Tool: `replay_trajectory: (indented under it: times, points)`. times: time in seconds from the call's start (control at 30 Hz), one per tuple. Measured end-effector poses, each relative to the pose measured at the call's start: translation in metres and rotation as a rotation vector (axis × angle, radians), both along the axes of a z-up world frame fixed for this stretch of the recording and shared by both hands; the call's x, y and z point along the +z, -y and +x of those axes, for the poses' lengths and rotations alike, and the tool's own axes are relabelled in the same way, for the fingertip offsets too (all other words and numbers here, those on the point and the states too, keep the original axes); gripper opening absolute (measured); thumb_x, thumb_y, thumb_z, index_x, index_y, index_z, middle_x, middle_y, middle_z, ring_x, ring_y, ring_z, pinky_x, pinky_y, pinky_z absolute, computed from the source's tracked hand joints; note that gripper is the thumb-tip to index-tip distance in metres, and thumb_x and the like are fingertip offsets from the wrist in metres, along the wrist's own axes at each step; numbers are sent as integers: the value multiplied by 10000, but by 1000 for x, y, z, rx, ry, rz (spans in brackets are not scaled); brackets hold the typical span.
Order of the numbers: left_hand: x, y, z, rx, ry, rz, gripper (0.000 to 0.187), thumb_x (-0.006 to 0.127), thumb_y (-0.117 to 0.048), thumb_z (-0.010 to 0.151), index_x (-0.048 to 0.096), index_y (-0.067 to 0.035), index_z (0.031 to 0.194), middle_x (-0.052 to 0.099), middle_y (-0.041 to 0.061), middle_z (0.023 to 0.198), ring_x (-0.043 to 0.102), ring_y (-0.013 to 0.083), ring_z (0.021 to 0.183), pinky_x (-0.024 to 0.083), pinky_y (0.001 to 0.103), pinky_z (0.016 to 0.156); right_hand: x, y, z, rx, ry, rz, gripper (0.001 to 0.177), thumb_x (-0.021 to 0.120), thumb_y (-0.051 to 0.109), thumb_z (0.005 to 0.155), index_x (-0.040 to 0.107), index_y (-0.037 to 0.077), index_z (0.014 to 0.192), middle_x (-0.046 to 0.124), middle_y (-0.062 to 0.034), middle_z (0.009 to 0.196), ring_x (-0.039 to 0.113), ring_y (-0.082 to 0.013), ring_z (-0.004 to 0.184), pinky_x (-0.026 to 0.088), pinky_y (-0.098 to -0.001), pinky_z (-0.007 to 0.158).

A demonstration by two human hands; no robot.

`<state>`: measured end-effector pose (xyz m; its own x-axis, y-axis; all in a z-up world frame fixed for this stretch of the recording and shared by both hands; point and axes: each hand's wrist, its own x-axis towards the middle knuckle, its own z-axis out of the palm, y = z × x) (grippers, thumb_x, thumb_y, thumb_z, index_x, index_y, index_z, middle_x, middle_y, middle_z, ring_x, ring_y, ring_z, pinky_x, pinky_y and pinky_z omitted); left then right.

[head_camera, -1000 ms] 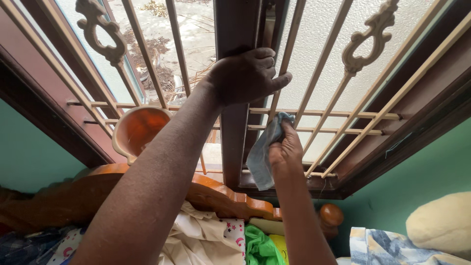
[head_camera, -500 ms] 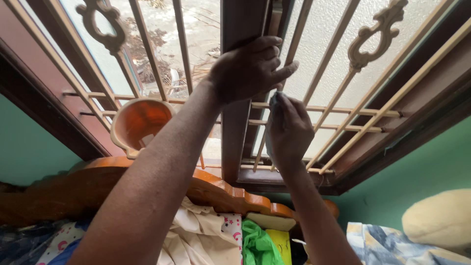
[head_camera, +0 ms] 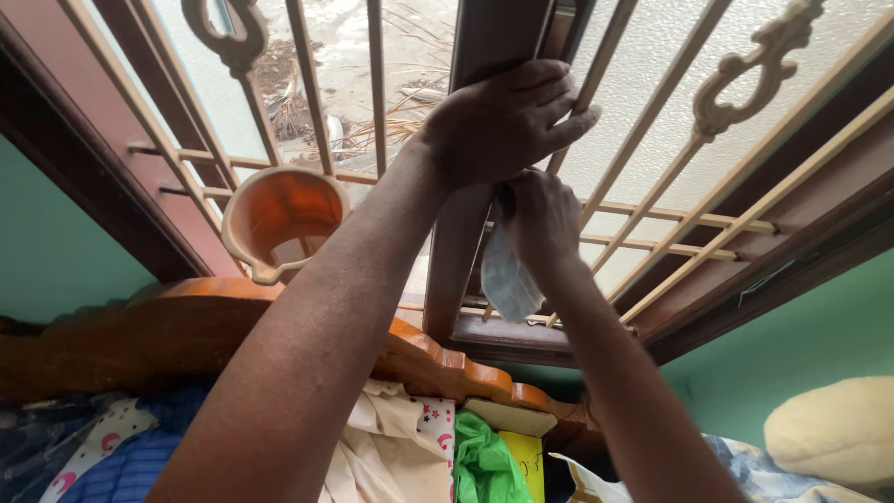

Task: The person wipes the vertical and horizontal bars of a metal window grille using a blue cloth. They hold the grille with their left hand for stability while scrubbing the bars with their right hand. The person repeatedly wipes the same sections of the grille throughout the clip.

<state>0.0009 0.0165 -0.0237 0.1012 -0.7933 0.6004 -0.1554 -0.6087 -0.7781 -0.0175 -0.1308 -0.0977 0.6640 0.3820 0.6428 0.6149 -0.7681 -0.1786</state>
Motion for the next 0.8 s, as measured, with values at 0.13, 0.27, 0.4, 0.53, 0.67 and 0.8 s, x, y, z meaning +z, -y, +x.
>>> replay_trajectory:
  times: [0.13,0.27,0.4,0.53,0.67,0.8]
  points:
    - [0,3,5,-12,-28,1,343,573,-329,1092,663,-238,1411,737,-28,1244,606,154,1292,261,347,1250,14,9,17,-30,-38,-336,112,676,161,966,746,87,1014,752,-112,883,738,-296,776,585,-455,658]
    - [1,-1,4,-39,-86,-12,332,586,-320,1077,676,-225,1382,739,-24,1245,602,161,1305,278,346,1247,17,-4,25,-216,-31,-743,175,708,168,886,751,117,1048,753,-116,944,746,-273,868,605,-428,679]
    - [-2,0,5,-59,-93,-48,312,588,-306,1066,677,-224,1353,737,-20,1260,598,163,1317,291,346,1245,11,-2,27,-143,-20,-543,225,719,205,881,749,95,1075,751,-133,990,737,-315,883,596,-456,679]
    - [0,2,2,-68,-120,-54,331,588,-313,1051,689,-215,1350,738,-16,1244,608,161,1300,292,340,1232,9,10,28,18,-19,-59,265,754,238,867,738,50,1053,736,-183,953,713,-394,845,570,-497,683]
    - [0,2,1,-37,-82,-37,308,587,-307,1076,678,-224,1357,734,-24,1262,610,149,1299,278,339,1245,-1,9,15,-2,-140,80,124,688,212,982,763,115,971,748,-139,890,746,-345,825,595,-453,757]
    - [0,1,3,-35,-78,-27,329,571,-331,1077,670,-225,1373,737,-25,1234,615,153,1281,274,342,1243,5,13,-2,-2,83,-269,107,690,203,947,737,111,970,741,-94,870,733,-307,723,581,-455,628]
